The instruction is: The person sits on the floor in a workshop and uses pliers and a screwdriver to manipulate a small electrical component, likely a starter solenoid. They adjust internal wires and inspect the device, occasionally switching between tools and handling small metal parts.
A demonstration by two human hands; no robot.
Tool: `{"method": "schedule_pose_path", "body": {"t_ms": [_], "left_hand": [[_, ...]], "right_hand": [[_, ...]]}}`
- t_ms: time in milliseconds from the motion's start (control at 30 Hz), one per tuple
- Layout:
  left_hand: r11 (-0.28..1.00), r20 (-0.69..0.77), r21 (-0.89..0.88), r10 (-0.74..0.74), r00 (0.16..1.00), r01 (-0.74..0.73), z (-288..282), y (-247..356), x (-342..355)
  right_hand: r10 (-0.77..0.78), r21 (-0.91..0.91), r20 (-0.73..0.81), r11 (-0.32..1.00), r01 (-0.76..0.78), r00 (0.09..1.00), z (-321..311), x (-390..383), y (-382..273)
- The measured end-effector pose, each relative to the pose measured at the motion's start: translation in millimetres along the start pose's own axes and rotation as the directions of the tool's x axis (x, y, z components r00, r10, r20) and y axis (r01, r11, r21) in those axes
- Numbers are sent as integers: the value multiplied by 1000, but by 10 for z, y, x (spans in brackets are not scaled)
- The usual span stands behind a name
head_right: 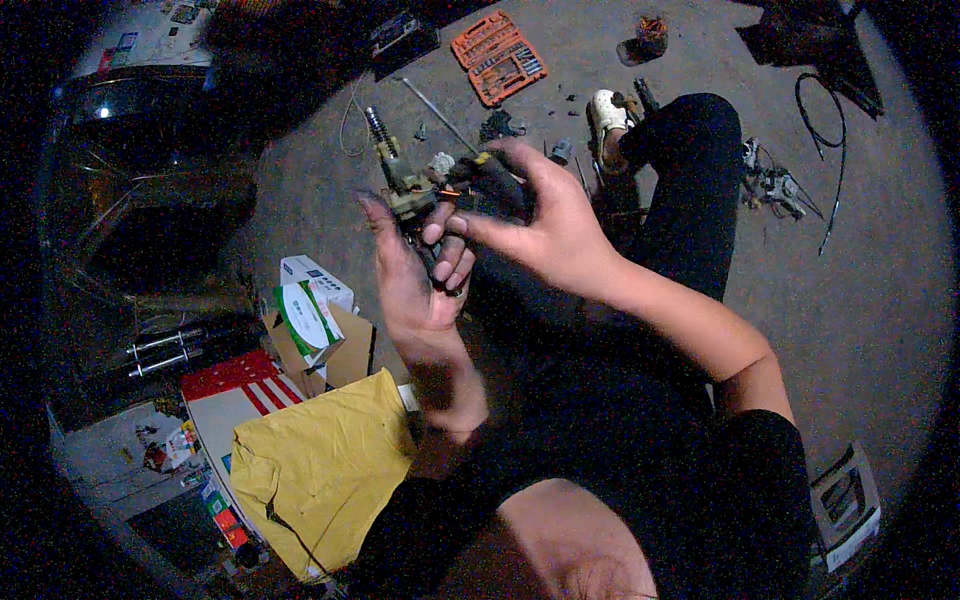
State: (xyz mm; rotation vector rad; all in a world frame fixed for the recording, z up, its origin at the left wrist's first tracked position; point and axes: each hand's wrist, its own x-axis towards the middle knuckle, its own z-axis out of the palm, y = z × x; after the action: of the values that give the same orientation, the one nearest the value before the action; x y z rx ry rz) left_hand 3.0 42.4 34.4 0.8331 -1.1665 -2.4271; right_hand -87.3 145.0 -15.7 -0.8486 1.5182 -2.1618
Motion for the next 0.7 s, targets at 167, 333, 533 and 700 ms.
{"method": "schedule_pose_path", "body": {"t_ms": [167,333,533,700], "left_hand": [[988,69,80,126,990,-132,-38,1,-35],[935,25,253,251,968,-249,22,-67,-31],[874,-52,367,360,931,-318,66,-143,-23],[845,-97,408,415,905,-345,36,-194,11]], "right_hand": [[194,-28,83,981,-192,978,-100,48,-204],[376,126,164,909,-398,912,-218,86,-376],[442,83,148,886,-457,885,-275,19,-460],[216,-96,119,974,-206,969,-213,-131,-405]]}}
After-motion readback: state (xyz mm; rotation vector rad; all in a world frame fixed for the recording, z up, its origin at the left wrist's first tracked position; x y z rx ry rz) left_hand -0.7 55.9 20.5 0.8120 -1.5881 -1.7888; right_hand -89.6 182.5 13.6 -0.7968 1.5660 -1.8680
